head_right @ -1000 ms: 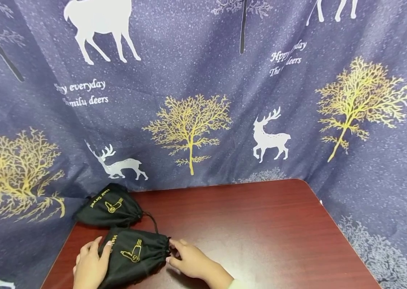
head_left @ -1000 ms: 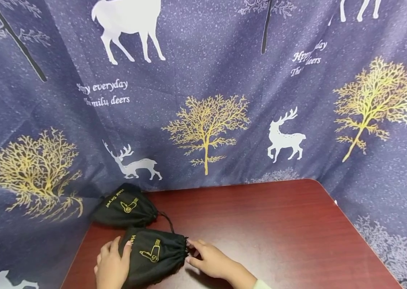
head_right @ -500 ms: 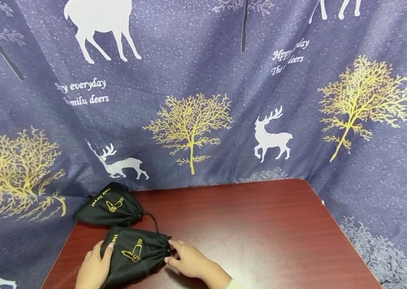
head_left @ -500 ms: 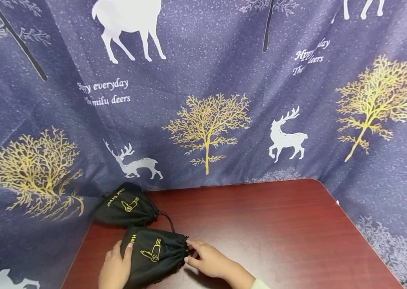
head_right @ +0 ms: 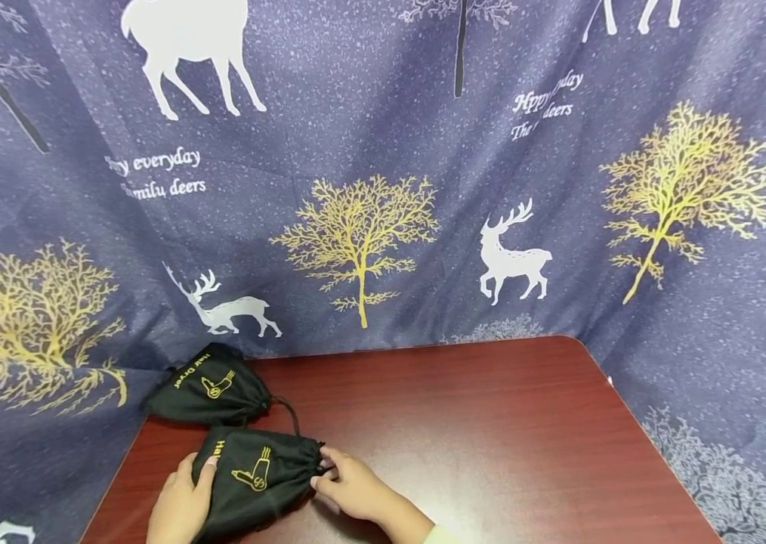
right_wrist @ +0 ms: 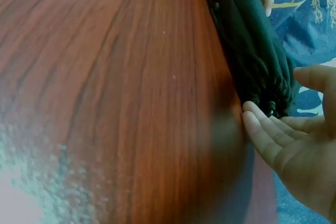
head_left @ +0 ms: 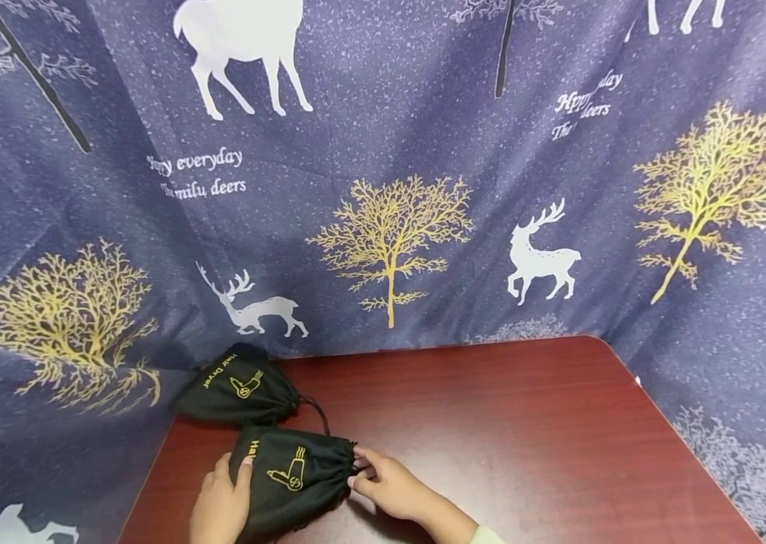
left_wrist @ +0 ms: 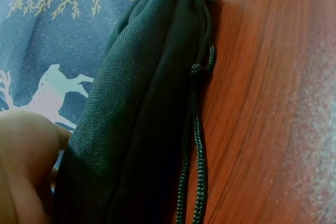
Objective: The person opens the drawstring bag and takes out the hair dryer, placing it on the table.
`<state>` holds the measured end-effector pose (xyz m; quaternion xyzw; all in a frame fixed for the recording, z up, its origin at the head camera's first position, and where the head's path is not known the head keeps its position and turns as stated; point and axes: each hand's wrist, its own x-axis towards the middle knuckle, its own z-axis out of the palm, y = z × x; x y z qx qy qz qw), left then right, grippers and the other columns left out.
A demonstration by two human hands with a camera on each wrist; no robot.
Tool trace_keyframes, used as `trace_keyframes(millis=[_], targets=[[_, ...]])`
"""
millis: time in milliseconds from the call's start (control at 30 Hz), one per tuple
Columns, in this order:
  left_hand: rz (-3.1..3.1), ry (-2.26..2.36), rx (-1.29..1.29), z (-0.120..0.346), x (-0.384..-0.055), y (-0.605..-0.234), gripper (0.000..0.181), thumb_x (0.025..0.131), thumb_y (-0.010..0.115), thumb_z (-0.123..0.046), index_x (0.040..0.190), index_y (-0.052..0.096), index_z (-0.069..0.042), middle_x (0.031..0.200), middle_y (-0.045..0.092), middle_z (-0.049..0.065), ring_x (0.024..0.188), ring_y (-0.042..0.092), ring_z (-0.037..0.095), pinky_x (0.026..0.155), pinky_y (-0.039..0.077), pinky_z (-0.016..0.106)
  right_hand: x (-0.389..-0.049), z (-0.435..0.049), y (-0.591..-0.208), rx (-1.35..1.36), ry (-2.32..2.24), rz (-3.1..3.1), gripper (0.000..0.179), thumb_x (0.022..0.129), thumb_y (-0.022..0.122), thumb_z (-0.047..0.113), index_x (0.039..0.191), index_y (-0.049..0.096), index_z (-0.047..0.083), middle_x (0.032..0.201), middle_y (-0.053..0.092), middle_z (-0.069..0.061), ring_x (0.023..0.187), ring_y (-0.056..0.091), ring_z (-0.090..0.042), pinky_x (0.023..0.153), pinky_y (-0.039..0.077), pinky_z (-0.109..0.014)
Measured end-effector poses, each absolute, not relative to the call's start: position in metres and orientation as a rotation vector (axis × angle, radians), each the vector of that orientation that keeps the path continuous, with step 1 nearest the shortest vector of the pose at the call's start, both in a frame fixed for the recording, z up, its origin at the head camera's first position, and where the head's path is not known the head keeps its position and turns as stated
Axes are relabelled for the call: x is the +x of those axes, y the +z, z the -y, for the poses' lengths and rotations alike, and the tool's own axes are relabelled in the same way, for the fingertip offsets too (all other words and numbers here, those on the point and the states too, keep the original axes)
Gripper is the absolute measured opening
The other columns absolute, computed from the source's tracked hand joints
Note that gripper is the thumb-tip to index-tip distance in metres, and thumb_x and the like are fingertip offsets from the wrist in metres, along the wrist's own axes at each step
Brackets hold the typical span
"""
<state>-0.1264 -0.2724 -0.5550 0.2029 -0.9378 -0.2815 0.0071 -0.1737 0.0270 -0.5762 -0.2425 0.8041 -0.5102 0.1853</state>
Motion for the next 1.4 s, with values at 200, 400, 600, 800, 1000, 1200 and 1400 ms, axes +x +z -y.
trace_keyframes(millis=[200,400,600,800,1000,1200,1400], targets=[[2.913,-0.889,0.628,0.272,-0.125,-0.556,0.069,0.105,0.033,-0.05,0.145,0.037,0.007,0.127,0.051,0.043,0.119,0.051,0.062,0.089,0.044,0.069,-0.173,-0.026,-0.574,-0.651,-1.463,-2.26,0.061,0.096,0.064,0.03,0.145,0.048,-0.004,0.129,0.067,-0.013,0.105,0.069,-0.013,0.088,0.055,-0.025],[2.907,-0.875,0.628,0.273,-0.125,-0.555,0.071,0.105,0.033,-0.052,0.145,0.038,0.007,0.128,0.051,0.043,0.12,0.051,0.062,0.091,0.044,0.069,-0.173,-0.026,-0.571,-0.629,-1.481,-2.221,0.061,0.096,0.065,0.029,0.144,0.049,-0.004,0.13,0.067,-0.013,0.105,0.07,-0.015,0.087,0.055,-0.025],[2.898,-0.868,0.615,0.271,-0.122,-0.551,0.069,0.105,0.035,-0.05,0.145,0.038,0.006,0.127,0.052,0.042,0.12,0.051,0.062,0.091,0.044,0.069,-0.169,-0.028,-0.57,-0.629,-1.503,-2.21,0.059,0.095,0.065,0.028,0.142,0.052,-0.005,0.128,0.067,-0.013,0.106,0.07,-0.015,0.086,0.055,-0.023],[2.894,-0.877,0.605,0.269,-0.122,-0.544,0.07,0.105,0.035,-0.052,0.145,0.039,0.005,0.129,0.052,0.041,0.12,0.051,0.061,0.091,0.043,0.069,-0.167,-0.031,-0.566,-0.606,-1.504,-2.238,0.057,0.095,0.066,0.03,0.139,0.054,-0.003,0.124,0.069,-0.013,0.107,0.07,-0.019,0.089,0.055,-0.027],[2.883,-0.884,0.603,0.267,-0.122,-0.537,0.07,0.104,0.036,-0.054,0.145,0.041,0.003,0.129,0.053,0.039,0.119,0.053,0.06,0.091,0.043,0.069,-0.165,-0.035,-0.563,-0.584,-1.504,-2.245,0.055,0.095,0.064,0.033,0.139,0.054,0.0,0.124,0.07,-0.012,0.111,0.069,-0.023,0.093,0.054,-0.033],[2.841,-0.88,0.561,0.264,-0.121,-0.531,0.068,0.104,0.04,-0.052,0.144,0.042,0.002,0.129,0.055,0.039,0.119,0.053,0.06,0.092,0.043,0.069,-0.165,-0.038,-0.562,-0.569,-1.554,-2.225,0.051,0.096,0.062,0.031,0.138,0.054,0.002,0.119,0.071,-0.007,0.106,0.069,-0.014,0.091,0.054,-0.027],[2.828,-0.875,0.544,0.26,-0.121,-0.525,0.068,0.104,0.04,-0.052,0.144,0.043,0.002,0.13,0.054,0.038,0.12,0.053,0.059,0.093,0.042,0.069,-0.165,-0.04,-0.56,-0.552,-1.701,-2.133,0.048,0.096,0.063,0.022,0.136,0.052,-0.003,0.112,0.07,-0.01,0.091,0.068,-0.006,0.08,0.054,-0.02]])
